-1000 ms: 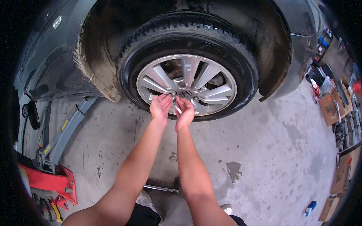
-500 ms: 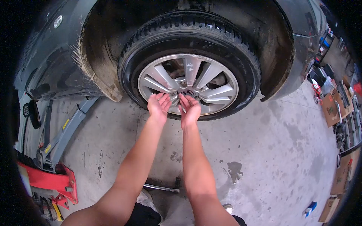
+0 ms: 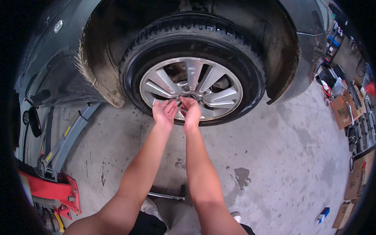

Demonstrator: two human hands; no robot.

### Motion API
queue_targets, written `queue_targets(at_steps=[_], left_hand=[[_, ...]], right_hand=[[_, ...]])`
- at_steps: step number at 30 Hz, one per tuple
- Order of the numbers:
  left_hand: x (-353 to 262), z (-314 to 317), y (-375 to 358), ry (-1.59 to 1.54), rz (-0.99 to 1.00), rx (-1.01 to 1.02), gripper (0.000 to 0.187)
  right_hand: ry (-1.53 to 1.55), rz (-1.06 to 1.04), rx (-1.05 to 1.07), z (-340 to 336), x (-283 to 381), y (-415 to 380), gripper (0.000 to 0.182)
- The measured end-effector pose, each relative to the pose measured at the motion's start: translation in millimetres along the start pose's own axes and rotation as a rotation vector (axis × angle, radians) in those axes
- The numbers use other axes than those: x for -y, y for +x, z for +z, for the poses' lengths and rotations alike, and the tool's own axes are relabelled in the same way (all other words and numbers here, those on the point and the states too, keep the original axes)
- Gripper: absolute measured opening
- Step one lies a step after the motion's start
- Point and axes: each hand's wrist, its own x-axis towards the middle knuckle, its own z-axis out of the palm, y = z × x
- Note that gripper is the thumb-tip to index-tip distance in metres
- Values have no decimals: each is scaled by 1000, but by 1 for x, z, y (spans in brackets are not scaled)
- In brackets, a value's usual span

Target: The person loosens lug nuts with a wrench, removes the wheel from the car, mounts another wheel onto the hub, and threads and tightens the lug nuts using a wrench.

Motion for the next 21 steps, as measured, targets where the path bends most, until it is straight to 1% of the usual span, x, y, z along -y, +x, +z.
queue_targets(at_steps=[1,3,5,7,8,9,10,11,12,14,15,16,17,19,21], left_hand=[[2,0,-1,-20,41,-20,55],[5,0,-1,-2,56,-13,54],[7,1,0,21,72,-9,54],[6,4,-3,64,16,16,51],[5,5,-3,64,15,15,51],[6,5,-2,49,78,6,49],[6,6,-1,33,143,-2,47],[5,6,-1,31,145,-3,47],[3,6,-1,37,161,-5,46],[1,5,1,50,177,-8,45],[2,4,2,123,176,-9,45],[5,3,2,192,173,-10,45],[6,2,3,189,170,-10,45],[-1,8,-3,121,195,-11,39],[-1,7,-2,96,163,-35,42]], right_hand=[[-1,-2,-1,-1,-1,0,30],[-5,132,-38,-3,-1,-1,30],[27,163,-84,-1,-2,-1,29],[-77,-99,-66,1,-10,4,24],[-48,-68,-21,2,-16,7,21],[-50,-66,-20,0,-17,7,21],[-144,-29,-66,-1,-17,6,20],[-236,6,-112,0,-17,7,19],[-234,6,-110,1,-17,7,19],[-161,-137,-68,4,-20,8,22],[-128,-206,-50,3,-22,7,23],[-83,-173,-28,5,-23,4,24],[-87,-173,-29,1,-24,9,24],[-191,-239,-90,-1,-23,15,25],[-149,-238,-91,-3,-26,17,27]])
